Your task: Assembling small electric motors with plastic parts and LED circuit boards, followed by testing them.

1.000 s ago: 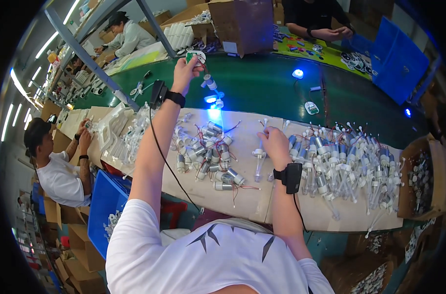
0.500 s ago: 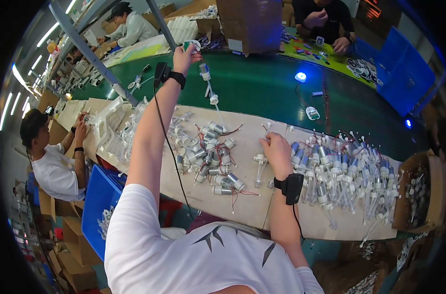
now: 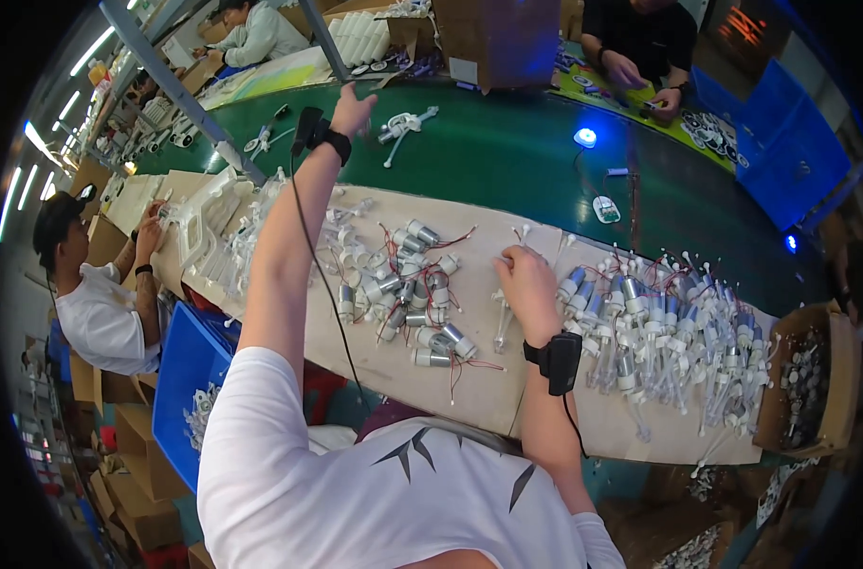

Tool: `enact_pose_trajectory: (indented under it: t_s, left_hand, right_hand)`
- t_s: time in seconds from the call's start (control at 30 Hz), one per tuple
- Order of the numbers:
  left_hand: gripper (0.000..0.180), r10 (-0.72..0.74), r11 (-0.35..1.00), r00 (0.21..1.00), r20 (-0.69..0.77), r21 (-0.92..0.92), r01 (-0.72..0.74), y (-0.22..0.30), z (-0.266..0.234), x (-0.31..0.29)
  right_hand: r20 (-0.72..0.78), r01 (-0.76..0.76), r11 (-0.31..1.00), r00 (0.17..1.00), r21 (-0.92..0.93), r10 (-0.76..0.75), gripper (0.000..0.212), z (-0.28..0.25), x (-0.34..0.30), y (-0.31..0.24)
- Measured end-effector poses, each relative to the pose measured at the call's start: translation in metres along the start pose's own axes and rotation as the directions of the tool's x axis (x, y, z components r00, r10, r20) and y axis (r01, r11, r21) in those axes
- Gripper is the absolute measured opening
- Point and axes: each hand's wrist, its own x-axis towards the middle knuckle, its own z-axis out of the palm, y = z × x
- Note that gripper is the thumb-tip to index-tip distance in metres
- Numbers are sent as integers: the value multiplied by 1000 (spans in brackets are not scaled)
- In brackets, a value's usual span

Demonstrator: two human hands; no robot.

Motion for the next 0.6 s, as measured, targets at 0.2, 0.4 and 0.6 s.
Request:
enact_pose_trajectory:
  t_s: [0.2, 0.4, 0.6]
  left_hand:
    - [33, 299, 954, 822, 485, -140, -264, 41, -57, -139]
    - [29, 232, 968, 887, 399, 0, -253, 61, -112, -282]
    - [34, 140, 990, 972, 190, -10, -141, 48, -103, -343]
  right_hand:
    - [122, 134, 989, 982, 62, -141, 19, 24, -7, -22]
    - [178, 152, 974, 967, 169, -182, 22, 35, -12, -34]
    - [243, 47, 955, 962, 292, -122, 30, 35, -16, -44]
